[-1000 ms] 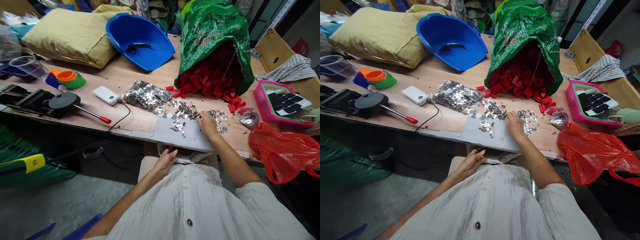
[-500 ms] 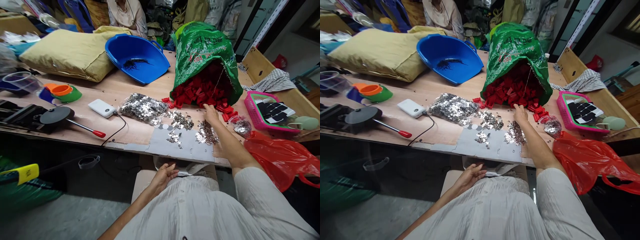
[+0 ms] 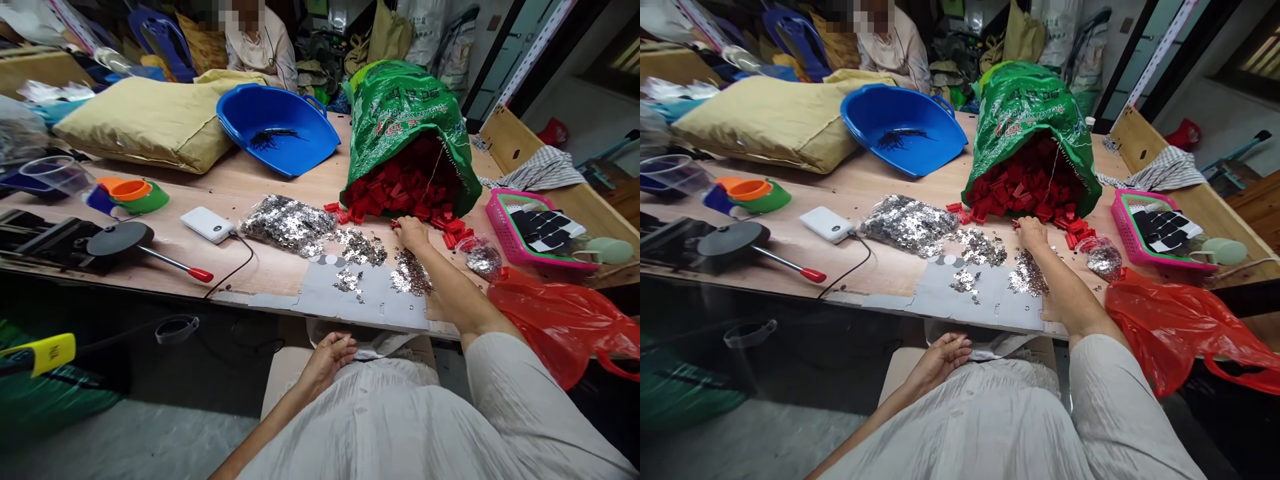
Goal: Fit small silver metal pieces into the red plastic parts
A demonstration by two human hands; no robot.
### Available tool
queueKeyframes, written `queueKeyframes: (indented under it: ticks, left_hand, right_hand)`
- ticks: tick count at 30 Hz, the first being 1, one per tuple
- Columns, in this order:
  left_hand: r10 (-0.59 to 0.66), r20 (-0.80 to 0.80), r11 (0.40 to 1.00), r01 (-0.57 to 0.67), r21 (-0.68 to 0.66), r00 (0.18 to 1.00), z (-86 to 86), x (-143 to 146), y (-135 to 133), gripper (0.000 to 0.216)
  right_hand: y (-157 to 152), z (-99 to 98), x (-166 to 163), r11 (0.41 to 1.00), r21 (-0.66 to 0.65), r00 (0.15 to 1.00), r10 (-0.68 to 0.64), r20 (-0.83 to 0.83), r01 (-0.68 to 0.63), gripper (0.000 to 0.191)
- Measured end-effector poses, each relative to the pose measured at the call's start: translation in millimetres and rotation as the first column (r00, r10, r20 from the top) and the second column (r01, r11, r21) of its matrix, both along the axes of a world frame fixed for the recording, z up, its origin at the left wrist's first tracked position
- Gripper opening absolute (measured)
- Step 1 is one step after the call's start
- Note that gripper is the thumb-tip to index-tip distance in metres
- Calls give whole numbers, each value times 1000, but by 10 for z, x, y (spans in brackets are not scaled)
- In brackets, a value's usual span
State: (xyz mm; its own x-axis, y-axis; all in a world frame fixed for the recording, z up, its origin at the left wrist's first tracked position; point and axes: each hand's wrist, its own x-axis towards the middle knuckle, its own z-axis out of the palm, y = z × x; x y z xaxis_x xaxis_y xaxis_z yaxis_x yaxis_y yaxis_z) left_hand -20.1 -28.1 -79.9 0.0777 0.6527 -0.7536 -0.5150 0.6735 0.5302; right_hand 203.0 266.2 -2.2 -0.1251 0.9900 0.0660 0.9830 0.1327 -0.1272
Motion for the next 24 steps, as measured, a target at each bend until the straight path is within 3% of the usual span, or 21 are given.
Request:
queueKeyframes:
  ticks: [3,5,8,11,15,17,21,22,24]
  left_hand:
    - [-98,-65,983,107,147,993,104,7,6,24]
    - [-172,-107,934,197,299,979,254,18,12,28]
    - [-200,-85,872,217,439,976,533,62,52,38]
    - [-81,-102,852,122,509,991,719,119,115,54]
    - [-42,-179,836,132,532,983,715,136,137,43]
    - [-60,-174,834,145,532,983,659,116,116,46]
    - [-123,-136,821,178,542,983,562,70,68,46]
    - [-123,-129,821,174,544,984,546,61,60,42]
    - [-99,-118,824,148,547,988,525,44,53,38]
  right_hand:
    - [-224,115,-4,998,31,992,65,-112,-62,21]
    - [-502,186,-54,981,20,918,190,-347,-195,22]
    - [-1092,282,-193,866,-33,665,358,-655,-498,21]
    - [-1692,342,-333,741,-27,531,456,-714,-671,12]
    - [-2157,305,-391,742,-25,536,459,-709,-670,10]
    - [-2236,262,-369,739,-61,524,415,-744,-671,11]
    - [-2196,194,-312,662,-136,458,341,-821,-737,15]
    - [-2151,174,-307,670,-140,468,339,-816,-729,16]
    - [-2029,115,-314,741,-109,534,365,-763,-662,16]
